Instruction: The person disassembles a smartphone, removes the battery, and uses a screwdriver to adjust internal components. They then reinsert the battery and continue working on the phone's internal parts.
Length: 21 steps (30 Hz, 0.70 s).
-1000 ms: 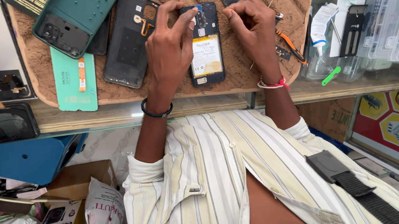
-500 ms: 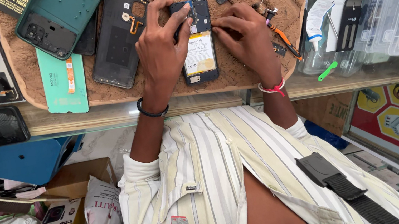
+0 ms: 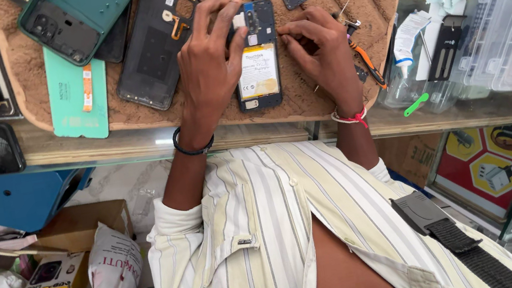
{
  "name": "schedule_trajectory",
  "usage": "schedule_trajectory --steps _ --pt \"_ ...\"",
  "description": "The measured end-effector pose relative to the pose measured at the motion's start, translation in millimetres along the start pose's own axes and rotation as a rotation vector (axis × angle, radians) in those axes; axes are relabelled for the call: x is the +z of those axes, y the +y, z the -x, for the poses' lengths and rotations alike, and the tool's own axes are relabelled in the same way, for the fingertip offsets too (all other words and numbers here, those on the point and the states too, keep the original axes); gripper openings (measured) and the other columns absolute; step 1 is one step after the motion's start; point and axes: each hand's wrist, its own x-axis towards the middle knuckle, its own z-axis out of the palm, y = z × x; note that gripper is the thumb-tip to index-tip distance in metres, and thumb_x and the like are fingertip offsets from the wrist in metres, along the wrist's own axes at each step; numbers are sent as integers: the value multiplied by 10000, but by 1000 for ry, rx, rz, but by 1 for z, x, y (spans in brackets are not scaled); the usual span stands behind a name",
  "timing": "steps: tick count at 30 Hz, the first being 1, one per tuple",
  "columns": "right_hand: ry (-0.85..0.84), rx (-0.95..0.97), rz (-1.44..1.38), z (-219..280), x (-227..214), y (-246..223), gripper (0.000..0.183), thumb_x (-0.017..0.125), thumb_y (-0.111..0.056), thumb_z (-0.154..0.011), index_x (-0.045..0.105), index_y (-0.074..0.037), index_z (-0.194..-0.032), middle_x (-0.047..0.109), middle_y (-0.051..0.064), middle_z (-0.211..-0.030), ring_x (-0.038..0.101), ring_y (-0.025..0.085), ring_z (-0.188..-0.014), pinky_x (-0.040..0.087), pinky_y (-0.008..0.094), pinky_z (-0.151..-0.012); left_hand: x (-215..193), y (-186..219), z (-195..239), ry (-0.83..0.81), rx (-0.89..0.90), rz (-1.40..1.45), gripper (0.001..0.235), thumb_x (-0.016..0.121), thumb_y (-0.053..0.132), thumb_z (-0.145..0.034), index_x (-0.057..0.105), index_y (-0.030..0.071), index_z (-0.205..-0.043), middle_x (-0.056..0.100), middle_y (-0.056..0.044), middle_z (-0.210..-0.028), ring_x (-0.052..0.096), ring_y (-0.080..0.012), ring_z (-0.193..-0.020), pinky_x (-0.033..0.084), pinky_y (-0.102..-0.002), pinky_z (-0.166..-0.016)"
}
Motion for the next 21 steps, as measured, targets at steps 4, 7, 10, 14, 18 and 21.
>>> schedule_trajectory --steps 4,7,10,14,18,21 --pt "-15 14 2 1 0 1 176 788 12 -915 763 1 -1088 665 120 -983 660 253 -883 521 359 -756 5 -2 5 12 -25 -15 307 718 130 -1049 633 88 -1340 602 -87 -1317 744 -278 -1012 611 -413 -800" --pt "3 -72 62 -2 2 0 175 813 -12 -902 766 2 -1070 668 119 -984 654 264 -896 520 370 -766 6 -5 4 25 -43 25 304 683 97 -1051 630 81 -1350 603 -94 -1305 750 -273 -1029 622 -399 -821" --pt "25 -104 123 -2 6 -1 147 809 -9 -893 761 6 -1032 671 107 -954 639 268 -879 517 382 -765 7 -5 5 38 -31 18 299 651 51 -1060 628 78 -1357 602 -104 -1306 742 -288 -1045 623 -403 -849" --pt "71 -79 106 0 10 1 108 781 0 -910 732 15 -1004 663 115 -944 640 254 -850 514 370 -734 8 -7 8 33 -31 18 305 631 20 -1064 625 77 -1364 604 -104 -1334 741 -297 -1075 625 -402 -880" --pt "123 -7 -1 -1 12 2 71 747 1 -982 734 0 -1051 679 98 -985 660 183 -811 521 317 -706 15 -9 13 -21 -38 -71 381 632 27 -1035 641 117 -1405 574 -150 -1424 731 -333 -1104 628 -401 -895" --pt "151 -12 1 -4 14 0 76 752 -3 -991 743 2 -1066 675 97 -974 649 171 -792 502 299 -681 25 -5 19 -53 9 -233 423 656 70 -1010 641 156 -1424 497 -228 -1482 690 -384 -1143 614 -410 -882"
